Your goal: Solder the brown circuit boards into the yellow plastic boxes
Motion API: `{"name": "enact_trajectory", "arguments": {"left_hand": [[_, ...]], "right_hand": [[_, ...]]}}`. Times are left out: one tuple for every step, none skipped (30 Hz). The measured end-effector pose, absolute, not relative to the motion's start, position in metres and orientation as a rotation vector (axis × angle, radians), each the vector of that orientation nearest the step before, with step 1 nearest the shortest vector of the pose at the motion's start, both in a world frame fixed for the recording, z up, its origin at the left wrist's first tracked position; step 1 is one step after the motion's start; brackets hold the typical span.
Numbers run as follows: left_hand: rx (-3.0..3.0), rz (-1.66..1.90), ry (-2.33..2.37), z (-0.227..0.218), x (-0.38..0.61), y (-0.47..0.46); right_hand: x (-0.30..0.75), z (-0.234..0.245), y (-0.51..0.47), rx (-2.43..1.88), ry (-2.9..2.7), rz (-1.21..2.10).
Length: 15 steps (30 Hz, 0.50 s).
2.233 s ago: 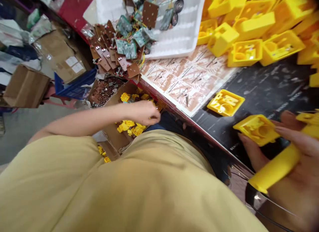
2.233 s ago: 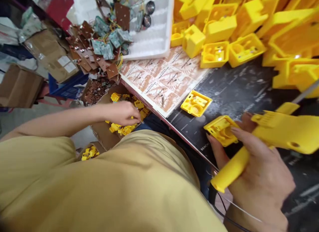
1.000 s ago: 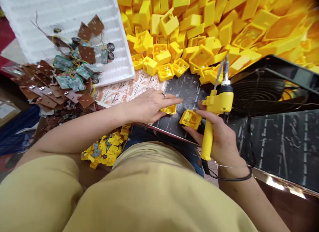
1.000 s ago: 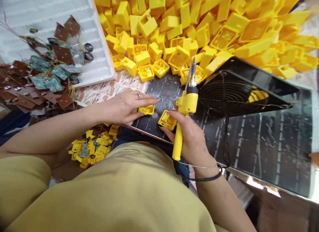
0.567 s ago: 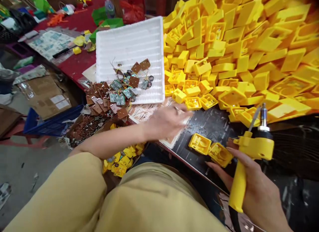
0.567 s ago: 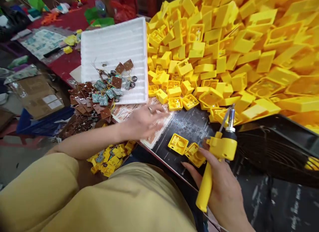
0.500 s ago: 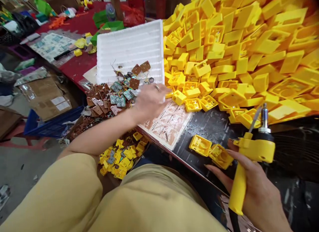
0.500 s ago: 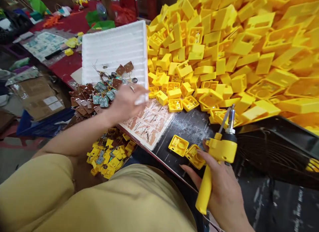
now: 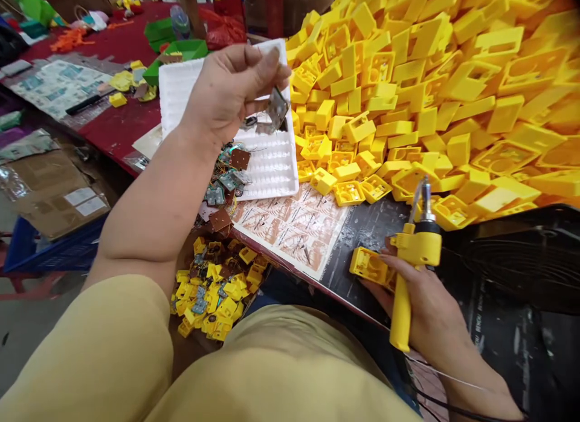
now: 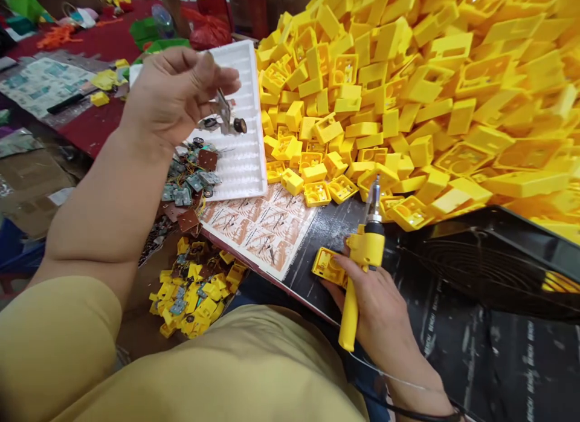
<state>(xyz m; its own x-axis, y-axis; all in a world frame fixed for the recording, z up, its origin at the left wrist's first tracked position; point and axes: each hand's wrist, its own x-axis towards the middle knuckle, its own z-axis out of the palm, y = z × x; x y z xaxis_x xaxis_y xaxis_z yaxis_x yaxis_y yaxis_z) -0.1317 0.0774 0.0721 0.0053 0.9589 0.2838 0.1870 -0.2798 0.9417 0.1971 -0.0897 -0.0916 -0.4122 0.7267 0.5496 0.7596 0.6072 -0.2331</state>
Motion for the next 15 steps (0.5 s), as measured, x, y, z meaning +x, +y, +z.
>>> {"name": "enact_trajectory", "arguments": {"left_hand": [[1.497,1.353,1.131,0.078,-0.125,0.077],[1.438,1.366,1.056,0.082,-0.117,0.077],[1.391,1.366,1.004,0.082,-0.108,0.077],[1.368,1.347,0.973,0.079,-0.099,0.077],[1.367,1.317,0.961,0.072,-0.090,0.075],[1.395,1.276,0.962,0.062,-0.081,0.071],[1.449,1.204,0.969,0.049,-0.072,0.066],[1.528,1.102,0.977,0.035,-0.064,0.059],[1.633,0.984,0.974,0.020,-0.057,0.049],[1.747,0.839,0.961,0.004,-0.051,0.039],[1.891,0.709,0.935,-0.011,-0.046,0.028],[2.040,0.592,0.899,-0.024,-0.042,0.016],[2.179,0.495,0.871,-0.036,-0.040,0.006],[2.295,0.428,0.856,-0.045,-0.038,-0.003],[2.370,0.388,0.863,-0.051,-0.037,-0.010]], "right_hand": [[0.195,-0.090,-0.089,-1.151,-2.211,-0.090],[0.192,-0.089,-0.089,-1.136,-2.205,-0.110],[0.188,-0.088,-0.089,-1.126,-2.200,-0.130],[0.186,-0.087,-0.089,-1.125,-2.195,-0.149],[0.183,-0.086,-0.089,-1.132,-2.190,-0.167],[0.182,-0.085,-0.089,-1.149,-2.186,-0.181],[0.182,-0.084,-0.090,-1.169,-2.179,-0.192],[0.182,-0.083,-0.091,-1.191,-2.170,-0.197],[0.184,-0.083,-0.092,-1.207,-2.160,-0.194],[0.186,-0.082,-0.093,-1.214,-2.152,-0.183],[0.188,-0.082,-0.095,-1.213,-2.153,-0.163],[0.191,-0.081,-0.097,-1.203,-2.164,-0.135],[0.193,-0.081,-0.098,-1.187,-2.181,-0.103],[0.196,-0.081,-0.099,-1.169,-2.199,-0.070],[0.197,-0.080,-0.099,-1.153,-2.214,-0.039]]}}
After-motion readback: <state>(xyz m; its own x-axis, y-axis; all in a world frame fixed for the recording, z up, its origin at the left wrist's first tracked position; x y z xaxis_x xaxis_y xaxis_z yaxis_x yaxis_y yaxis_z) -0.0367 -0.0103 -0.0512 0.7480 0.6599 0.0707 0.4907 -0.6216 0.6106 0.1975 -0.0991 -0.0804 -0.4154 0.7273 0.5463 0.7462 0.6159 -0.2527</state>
